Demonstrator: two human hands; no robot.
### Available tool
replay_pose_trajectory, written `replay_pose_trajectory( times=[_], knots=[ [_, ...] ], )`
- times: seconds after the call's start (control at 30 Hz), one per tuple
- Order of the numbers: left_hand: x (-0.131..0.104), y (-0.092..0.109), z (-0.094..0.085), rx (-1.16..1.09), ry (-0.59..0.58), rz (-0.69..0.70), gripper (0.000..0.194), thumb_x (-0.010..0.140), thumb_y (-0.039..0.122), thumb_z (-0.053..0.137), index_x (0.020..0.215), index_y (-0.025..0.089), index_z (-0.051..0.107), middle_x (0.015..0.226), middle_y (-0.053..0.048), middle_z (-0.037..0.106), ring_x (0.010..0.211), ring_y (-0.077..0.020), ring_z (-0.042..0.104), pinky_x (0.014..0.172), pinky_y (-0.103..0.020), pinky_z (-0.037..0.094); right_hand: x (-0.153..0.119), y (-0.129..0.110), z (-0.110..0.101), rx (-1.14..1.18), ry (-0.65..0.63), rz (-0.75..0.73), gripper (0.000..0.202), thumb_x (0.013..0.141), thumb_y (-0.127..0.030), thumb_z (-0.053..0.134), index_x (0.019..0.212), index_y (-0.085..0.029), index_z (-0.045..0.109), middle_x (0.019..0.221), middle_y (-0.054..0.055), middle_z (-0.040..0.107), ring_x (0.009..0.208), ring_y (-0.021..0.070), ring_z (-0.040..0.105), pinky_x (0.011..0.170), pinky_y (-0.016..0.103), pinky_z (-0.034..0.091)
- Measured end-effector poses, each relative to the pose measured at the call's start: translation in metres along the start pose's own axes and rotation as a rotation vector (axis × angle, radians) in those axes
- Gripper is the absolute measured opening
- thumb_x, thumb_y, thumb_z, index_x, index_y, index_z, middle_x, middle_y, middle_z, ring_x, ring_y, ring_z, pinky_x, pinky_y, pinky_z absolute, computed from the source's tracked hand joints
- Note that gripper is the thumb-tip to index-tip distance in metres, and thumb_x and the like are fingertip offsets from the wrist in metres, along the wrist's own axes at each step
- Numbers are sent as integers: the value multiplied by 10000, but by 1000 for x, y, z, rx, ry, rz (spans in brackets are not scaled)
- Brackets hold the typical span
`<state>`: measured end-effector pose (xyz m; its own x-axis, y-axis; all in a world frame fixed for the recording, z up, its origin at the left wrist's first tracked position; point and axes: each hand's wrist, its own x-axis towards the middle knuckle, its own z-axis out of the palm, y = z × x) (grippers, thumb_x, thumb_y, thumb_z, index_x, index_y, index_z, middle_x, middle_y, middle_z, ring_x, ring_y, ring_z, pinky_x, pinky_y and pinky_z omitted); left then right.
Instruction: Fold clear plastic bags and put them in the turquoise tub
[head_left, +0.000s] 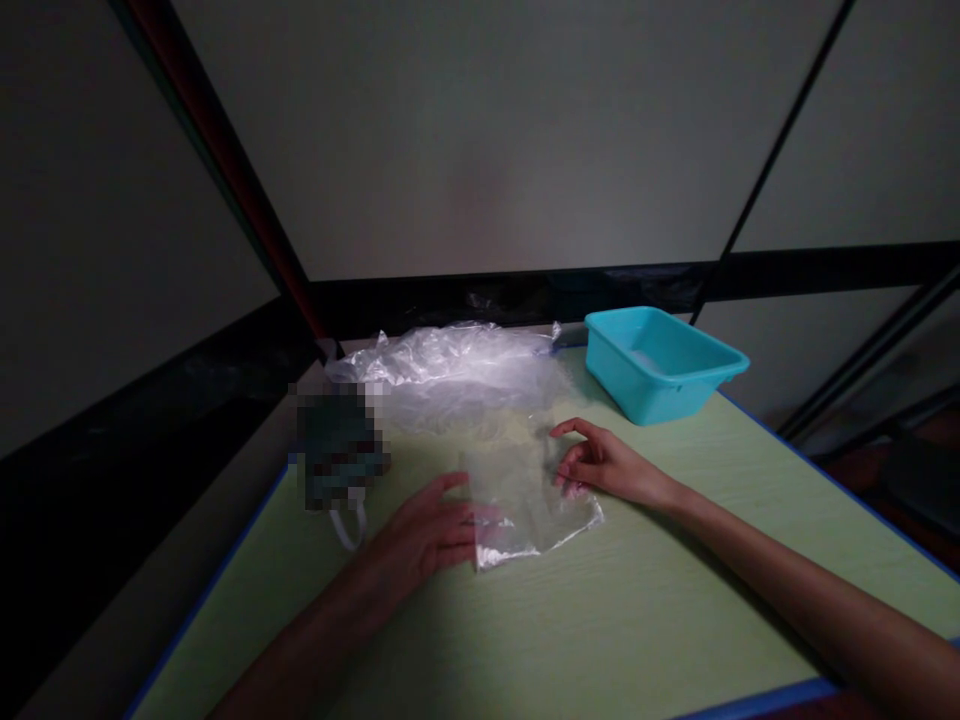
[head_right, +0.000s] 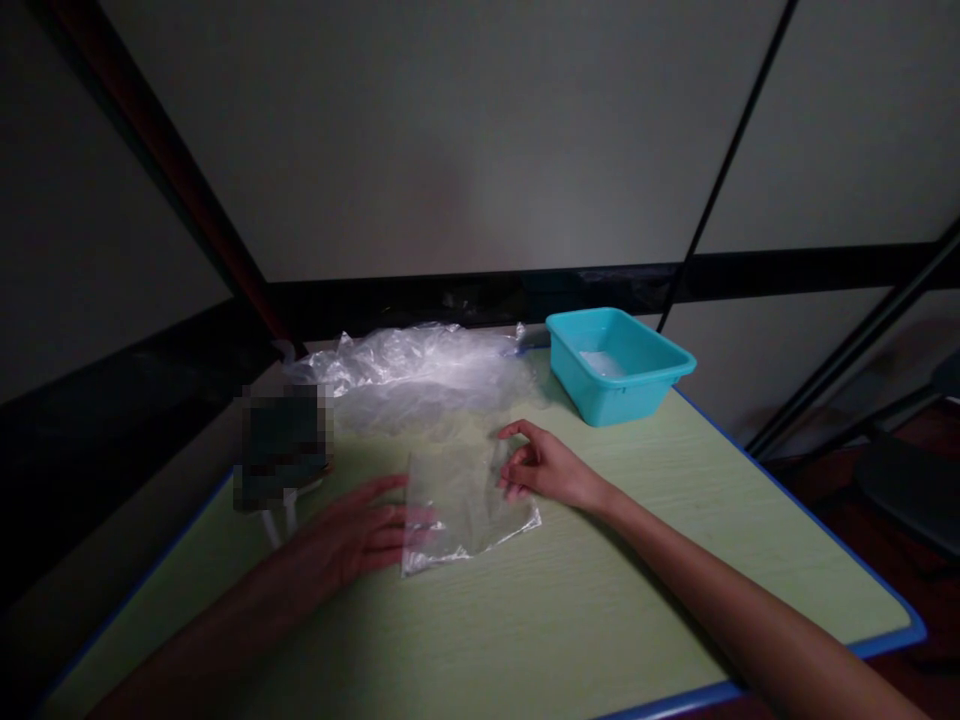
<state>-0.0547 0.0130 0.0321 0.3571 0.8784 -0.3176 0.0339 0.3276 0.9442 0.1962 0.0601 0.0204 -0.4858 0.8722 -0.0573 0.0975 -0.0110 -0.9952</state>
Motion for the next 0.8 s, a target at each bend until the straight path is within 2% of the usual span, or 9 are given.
replay_pose_trajectory(
  times=[0.1, 0.13, 0.2, 0.27, 0.33, 0.43, 0.6, 0.8],
  knots=[
    [-7, -2, 0, 569, 277, 291, 448, 819, 330, 443, 1226, 184, 326, 1210, -125, 512, 1058, -259, 535, 903, -456, 404, 0, 1, 1, -11, 2, -7, 398, 714, -240, 602, 1026, -168, 365, 670, -20, 617, 514, 103, 586, 480, 215, 435],
    [-9, -3, 1, 773, 318, 403, 420, 826, 310, 430, 1224, 198, 355, 1278, -108, 454, 1136, -260, 468, 948, -462, 364, 0, 1, 1, -14, 1, -9, 396, 712, -237, 602, 1024, -170, 367, 669, -21, 615, 514, 105, 585, 474, 214, 430],
    [-12, -4, 6, 1111, 252, 575, 414, 840, 264, 413, 1250, 223, 366, 1391, -64, 312, 1254, -248, 311, 1020, -450, 279, 1, 2, 1, -23, 2, -16, 392, 707, -229, 600, 1020, -173, 370, 666, -25, 608, 513, 107, 583, 468, 211, 423],
    [-13, -5, 11, 1312, 62, 668, 483, 850, 243, 409, 1317, 226, 285, 1440, -38, 204, 1298, -228, 211, 1052, -425, 231, 1, 2, 2, -33, 7, -26, 389, 704, -220, 595, 1021, -173, 374, 662, -30, 601, 509, 105, 578, 468, 210, 419],
    [-12, -7, 17, 1411, -87, 696, 560, 856, 252, 411, 1364, 214, 177, 1451, -37, 154, 1311, -210, 167, 1064, -410, 211, 0, 2, 3, -47, 15, -38, 376, 707, -211, 585, 1021, -172, 381, 663, -33, 594, 504, 100, 571, 470, 209, 416],
    [-10, -11, 22, 1457, -181, 676, 607, 858, 269, 417, 1380, 208, 113, 1454, -38, 118, 1317, -195, 140, 1071, -401, 194, 0, 2, 4, -66, 24, -52, 359, 714, -202, 572, 1023, -171, 393, 667, -34, 586, 497, 96, 562, 473, 209, 413],
    [-11, -17, 24, 1453, -222, 637, 632, 853, 275, 429, 1384, 177, 100, 1452, -57, 111, 1316, -196, 139, 1074, -376, 197, -1, 3, 5, -80, 31, -61, 352, 720, -196, 559, 1029, -171, 392, 678, -32, 581, 498, 101, 567, 478, 216, 419],
    [-11, -18, 24, 1484, -221, 637, 623, 854, 287, 431, 1382, 196, 113, 1454, -44, 110, 1316, -197, 137, 1073, -381, 195, -1, 2, 6, -93, 38, -69, 353, 716, -184, 553, 1028, -176, 388, 657, -42, 571, 494, 108, 566, 469, 218, 422]
  ],
)
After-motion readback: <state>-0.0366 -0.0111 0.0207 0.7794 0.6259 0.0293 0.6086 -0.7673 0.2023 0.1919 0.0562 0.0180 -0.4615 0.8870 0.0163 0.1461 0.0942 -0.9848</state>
